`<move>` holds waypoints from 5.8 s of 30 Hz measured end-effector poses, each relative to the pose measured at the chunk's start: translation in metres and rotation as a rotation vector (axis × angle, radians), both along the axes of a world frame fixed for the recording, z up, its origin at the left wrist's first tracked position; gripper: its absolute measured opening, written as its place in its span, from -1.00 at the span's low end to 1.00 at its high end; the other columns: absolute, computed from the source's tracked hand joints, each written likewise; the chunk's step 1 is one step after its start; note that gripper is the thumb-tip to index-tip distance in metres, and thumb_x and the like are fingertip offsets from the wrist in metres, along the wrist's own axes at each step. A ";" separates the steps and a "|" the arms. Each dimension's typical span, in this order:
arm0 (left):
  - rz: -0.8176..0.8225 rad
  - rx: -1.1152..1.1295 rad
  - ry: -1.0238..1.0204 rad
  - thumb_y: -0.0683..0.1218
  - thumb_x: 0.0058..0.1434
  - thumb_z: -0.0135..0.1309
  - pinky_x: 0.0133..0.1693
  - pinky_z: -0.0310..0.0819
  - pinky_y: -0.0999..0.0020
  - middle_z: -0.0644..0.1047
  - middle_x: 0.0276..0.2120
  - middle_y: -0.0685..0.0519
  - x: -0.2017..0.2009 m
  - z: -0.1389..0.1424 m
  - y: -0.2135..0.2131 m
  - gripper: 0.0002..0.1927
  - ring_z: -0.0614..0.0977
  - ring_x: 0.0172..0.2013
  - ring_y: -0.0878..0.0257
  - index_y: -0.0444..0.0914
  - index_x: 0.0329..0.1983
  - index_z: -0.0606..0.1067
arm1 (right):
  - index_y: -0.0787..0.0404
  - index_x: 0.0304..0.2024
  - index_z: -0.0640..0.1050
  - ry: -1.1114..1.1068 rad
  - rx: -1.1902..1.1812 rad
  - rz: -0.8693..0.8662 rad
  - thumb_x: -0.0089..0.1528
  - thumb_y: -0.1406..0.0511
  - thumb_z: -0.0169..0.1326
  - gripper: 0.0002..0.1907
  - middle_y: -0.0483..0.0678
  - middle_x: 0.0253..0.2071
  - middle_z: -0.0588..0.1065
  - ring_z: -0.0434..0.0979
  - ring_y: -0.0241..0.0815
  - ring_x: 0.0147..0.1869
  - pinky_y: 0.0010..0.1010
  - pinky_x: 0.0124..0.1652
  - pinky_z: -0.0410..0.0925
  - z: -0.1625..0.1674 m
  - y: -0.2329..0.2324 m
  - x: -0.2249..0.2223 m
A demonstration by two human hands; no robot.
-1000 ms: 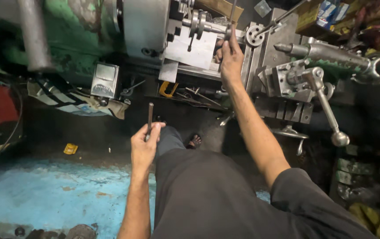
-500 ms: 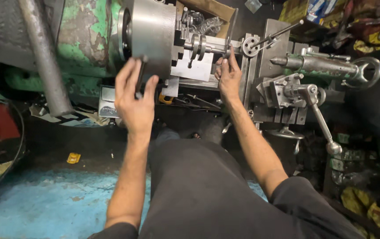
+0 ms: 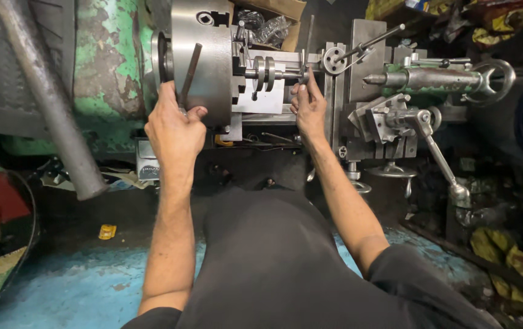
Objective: The person operates a metal lathe, rotating the chuck by hand and adjusting a workpiece mounted between centers. They use a wrench to tighten components, turn the tailstock handwheel, and take measurements of the part with a digital caliper while machining.
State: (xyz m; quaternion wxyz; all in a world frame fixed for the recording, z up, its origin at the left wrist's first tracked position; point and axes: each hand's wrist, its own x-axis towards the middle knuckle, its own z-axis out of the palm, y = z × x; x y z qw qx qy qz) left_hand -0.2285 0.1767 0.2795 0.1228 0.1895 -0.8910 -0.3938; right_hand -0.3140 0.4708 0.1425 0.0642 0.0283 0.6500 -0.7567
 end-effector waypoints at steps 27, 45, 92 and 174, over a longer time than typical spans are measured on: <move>0.273 0.152 0.449 -0.22 0.32 0.26 0.05 0.55 0.08 0.51 0.17 -0.15 0.067 -0.089 0.060 -0.46 0.59 0.13 -0.08 -0.35 0.33 0.37 | 0.15 0.56 0.13 0.011 -0.075 0.037 0.49 0.38 -0.12 -0.42 -0.16 -0.24 0.41 0.19 -0.48 -0.43 -0.62 -0.45 0.15 -0.016 0.005 -0.009; -0.080 0.285 0.129 -0.21 0.20 0.30 0.10 0.45 0.27 0.63 0.05 -0.11 -0.024 0.006 -0.016 -0.46 0.65 0.06 0.11 -0.36 0.24 0.44 | 0.14 0.55 0.15 -0.009 -0.114 0.039 0.49 0.38 -0.13 -0.43 -0.15 -0.22 0.39 0.22 -0.47 -0.42 -0.61 -0.45 0.17 -0.009 0.003 -0.008; 0.184 0.716 0.099 -0.39 0.29 -0.02 -0.09 0.43 0.55 0.63 -0.31 0.11 0.151 -0.221 0.075 -0.72 0.62 -0.22 0.42 -0.34 0.02 0.55 | 0.20 0.13 0.30 0.414 -0.146 -0.115 0.55 0.13 -0.28 -0.70 -0.14 -0.53 0.20 0.21 -0.27 -0.49 -0.37 -0.40 0.23 0.092 0.037 0.011; 0.001 0.893 -0.302 -0.19 0.30 0.09 -0.21 0.56 0.40 0.65 -0.22 0.04 0.184 -0.314 0.097 -0.69 0.64 -0.31 0.34 -0.25 0.11 0.52 | 0.41 -0.09 0.55 0.133 0.441 0.188 0.47 0.37 -0.13 -0.76 0.00 -0.34 0.58 0.55 -0.31 -0.31 -0.49 -0.25 0.44 -0.037 0.019 -0.011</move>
